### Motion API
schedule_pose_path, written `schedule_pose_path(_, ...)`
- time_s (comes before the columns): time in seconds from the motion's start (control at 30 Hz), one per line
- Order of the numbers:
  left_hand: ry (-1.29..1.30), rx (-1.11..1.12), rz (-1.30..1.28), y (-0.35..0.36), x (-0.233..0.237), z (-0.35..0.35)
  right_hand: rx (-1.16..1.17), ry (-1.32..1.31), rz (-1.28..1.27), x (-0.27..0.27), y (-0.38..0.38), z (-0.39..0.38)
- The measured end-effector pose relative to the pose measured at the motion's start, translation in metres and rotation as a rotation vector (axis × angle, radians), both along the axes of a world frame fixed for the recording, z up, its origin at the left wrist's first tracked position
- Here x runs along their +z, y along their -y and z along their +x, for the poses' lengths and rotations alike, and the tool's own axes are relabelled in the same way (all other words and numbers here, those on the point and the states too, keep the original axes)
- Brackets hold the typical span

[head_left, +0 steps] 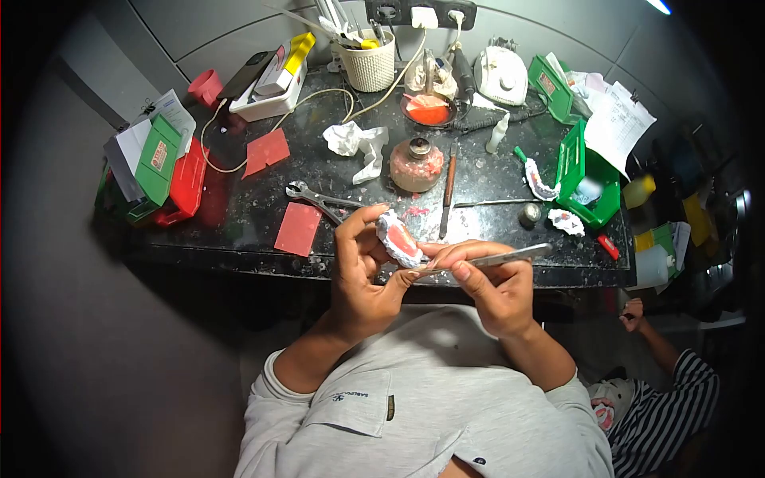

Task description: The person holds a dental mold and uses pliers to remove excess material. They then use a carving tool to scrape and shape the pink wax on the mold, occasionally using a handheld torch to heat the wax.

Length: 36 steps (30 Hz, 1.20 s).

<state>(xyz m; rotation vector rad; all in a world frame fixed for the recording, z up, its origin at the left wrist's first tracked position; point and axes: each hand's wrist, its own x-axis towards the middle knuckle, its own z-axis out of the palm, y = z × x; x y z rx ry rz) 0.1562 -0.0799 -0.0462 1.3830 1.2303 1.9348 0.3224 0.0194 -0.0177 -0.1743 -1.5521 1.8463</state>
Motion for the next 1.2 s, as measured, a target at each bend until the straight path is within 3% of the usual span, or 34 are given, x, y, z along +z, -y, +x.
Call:
schedule_pose_path(0.23, -0.012, 0.078, 0.028, -0.001, -0.004, -0.001, -0.128, -0.056, -0.027, 0.001, -0.005, -0.001)
schedule_pose_path(0.37, -0.016, 0.085, 0.018, 0.001, 0.003, 0.002, -0.217, -0.187, 0.171, -0.006, -0.028, 0.000)
schedule_pose_path(0.53, 0.148, -0.148, -0.025, 0.003, 0.008, -0.003, -0.504, -0.035, 0.242, -0.010, -0.035, 0.000)
schedule_pose_path(0.63, 0.276, -0.387, -0.053, 0.003, 0.010, -0.010, -0.420, 0.112, 0.220, -0.006, -0.038, 0.008)
schedule_pose_path(0.67, 0.267, -0.387, -0.060, 0.002, 0.008, -0.012, -0.393, 0.231, 0.095, -0.001, -0.035, 0.014)
schedule_pose_path(0.7, 0.284, -0.427, -0.074, 0.001, 0.006, -0.015, -0.390, 0.220, 0.090, -0.003, -0.033, 0.011)
schedule_pose_path(0.77, 0.307, -0.468, -0.105, 0.002, 0.008, -0.016, -0.292, -0.119, 0.205, -0.010, -0.027, 0.002)
schedule_pose_path(0.9, 0.246, -0.449, -0.098, 0.003, 0.006, -0.017, -0.072, -0.064, 0.067, 0.009, 0.000, 0.008)
schedule_pose_path(0.97, 0.217, -0.436, -0.107, 0.004, 0.004, -0.017, -0.087, -0.022, -0.017, 0.014, 0.003, 0.008)
schedule_pose_path(1.03, 0.188, -0.417, -0.090, 0.004, 0.005, -0.017, -0.167, 0.038, 0.526, 0.017, -0.005, 0.003)
schedule_pose_path(1.2, 0.151, -0.381, -0.047, 0.005, 0.005, -0.018, -0.232, 0.040, 0.584, 0.019, 0.003, 0.000)
